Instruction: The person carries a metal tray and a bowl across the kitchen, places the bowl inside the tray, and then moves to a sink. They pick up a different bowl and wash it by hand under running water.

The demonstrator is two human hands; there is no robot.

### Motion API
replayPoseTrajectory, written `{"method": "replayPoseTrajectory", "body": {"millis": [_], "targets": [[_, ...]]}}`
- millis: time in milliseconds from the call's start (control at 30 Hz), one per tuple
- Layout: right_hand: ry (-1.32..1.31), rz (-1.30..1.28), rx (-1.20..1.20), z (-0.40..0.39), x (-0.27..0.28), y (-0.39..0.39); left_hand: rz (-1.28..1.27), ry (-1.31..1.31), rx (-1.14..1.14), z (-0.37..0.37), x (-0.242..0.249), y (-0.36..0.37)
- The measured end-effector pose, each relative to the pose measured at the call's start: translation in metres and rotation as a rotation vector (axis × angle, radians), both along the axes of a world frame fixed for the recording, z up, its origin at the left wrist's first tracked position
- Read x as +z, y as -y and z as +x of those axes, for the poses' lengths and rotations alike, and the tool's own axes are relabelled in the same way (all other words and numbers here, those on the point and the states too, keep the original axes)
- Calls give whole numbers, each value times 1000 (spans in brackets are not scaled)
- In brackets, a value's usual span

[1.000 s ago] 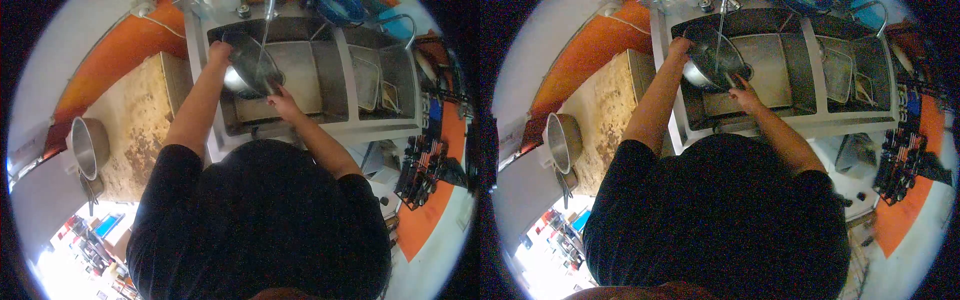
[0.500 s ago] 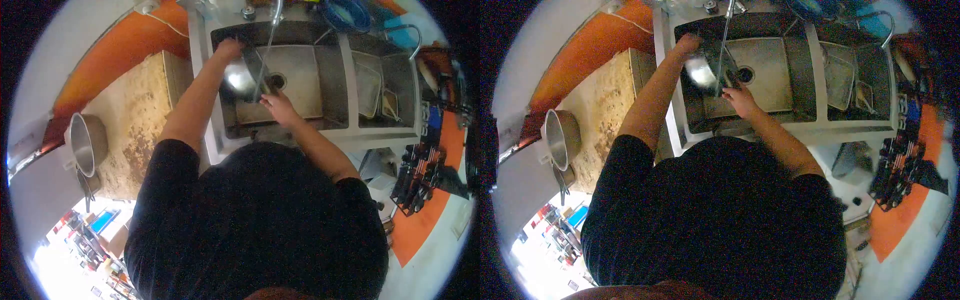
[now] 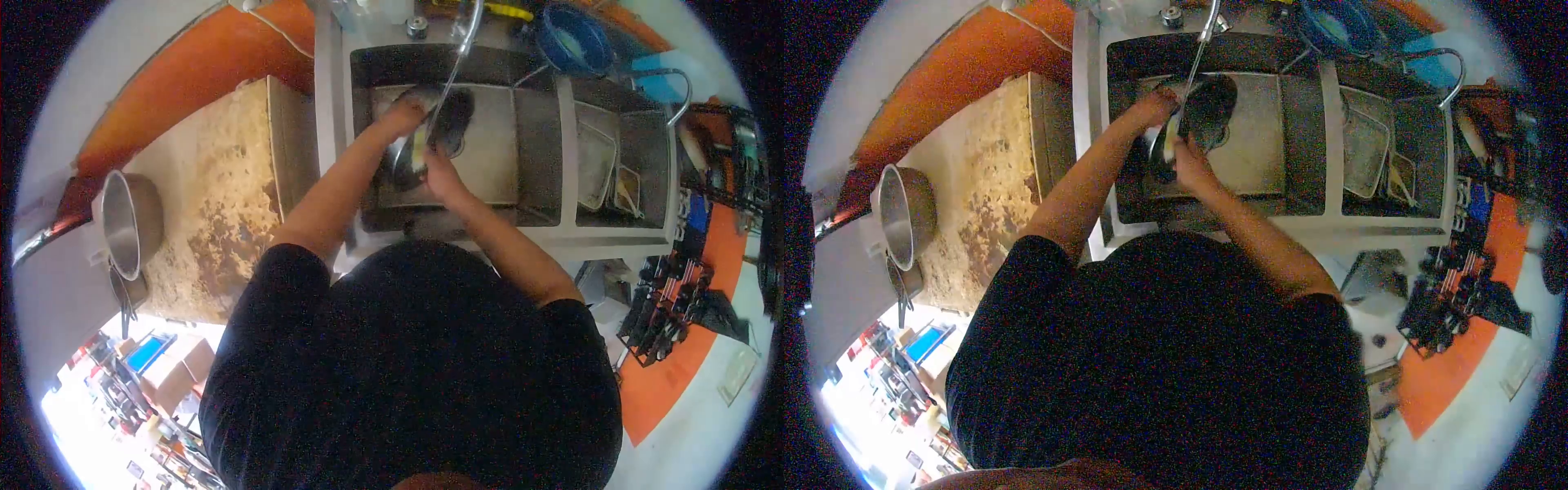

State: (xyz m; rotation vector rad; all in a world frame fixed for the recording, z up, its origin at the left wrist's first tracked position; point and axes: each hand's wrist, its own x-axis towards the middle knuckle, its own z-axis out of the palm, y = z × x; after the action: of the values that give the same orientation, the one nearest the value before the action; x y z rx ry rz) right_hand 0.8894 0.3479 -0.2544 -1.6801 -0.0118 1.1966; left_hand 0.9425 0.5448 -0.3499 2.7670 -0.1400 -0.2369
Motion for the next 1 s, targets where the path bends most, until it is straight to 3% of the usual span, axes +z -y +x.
{"method": "replayPoseTrajectory", "body": {"millis": [33,100,133,200,233,333,400,433,500,533,600,633,667,700,733,800,867,900,933,1000], "targets": [[20,0,-35,-3,7,-6,-1,-1,5,-4,1,-4],[45,4,-57,-9,2,-10,-209,-106,-62,-17,74,-6],[195,58,12,-16,-13,-7,-206,-101,-51,-21,74,-14],[346,115,88,-23,-7,-8,-274,-77,-259,-28,63,-25],[293,199,98,-24,-4,-7,-274,-73,-254,-33,57,-26],[226,215,12,-25,-3,-7,-464,-124,-120,-50,41,-19],[495,79,148,-16,-25,-1,-970,-263,162,-66,39,-14],[496,78,151,-13,-32,4,-972,-261,163,-73,45,-11],[254,148,-12,-8,-36,10,-1091,-359,402,-84,93,-2],[255,147,-6,-5,-29,10,-1094,-356,406,-85,89,1],[213,212,-236,4,3,9,-1361,-414,613,-88,69,9],[280,203,-243,9,10,8,-1365,-408,613,-91,59,13],[285,203,-238,20,-1,9,-1168,-203,485,-94,47,17],[507,161,-106,37,-25,12,-1069,-102,417,-96,52,22],[546,144,-66,46,-20,14,-963,1,359,-98,56,27],[625,112,11,61,1,15,-985,-98,515,-99,87,46],[1026,-322,237,52,31,20,-947,-66,527,-97,62,53],[1216,-272,363,49,22,24,-843,-6,488,-98,60,53],[1221,-272,363,49,24,26,-738,56,450,-98,58,53],[1062,-365,602,47,41,26,-750,53,473,-101,66,54]]}}
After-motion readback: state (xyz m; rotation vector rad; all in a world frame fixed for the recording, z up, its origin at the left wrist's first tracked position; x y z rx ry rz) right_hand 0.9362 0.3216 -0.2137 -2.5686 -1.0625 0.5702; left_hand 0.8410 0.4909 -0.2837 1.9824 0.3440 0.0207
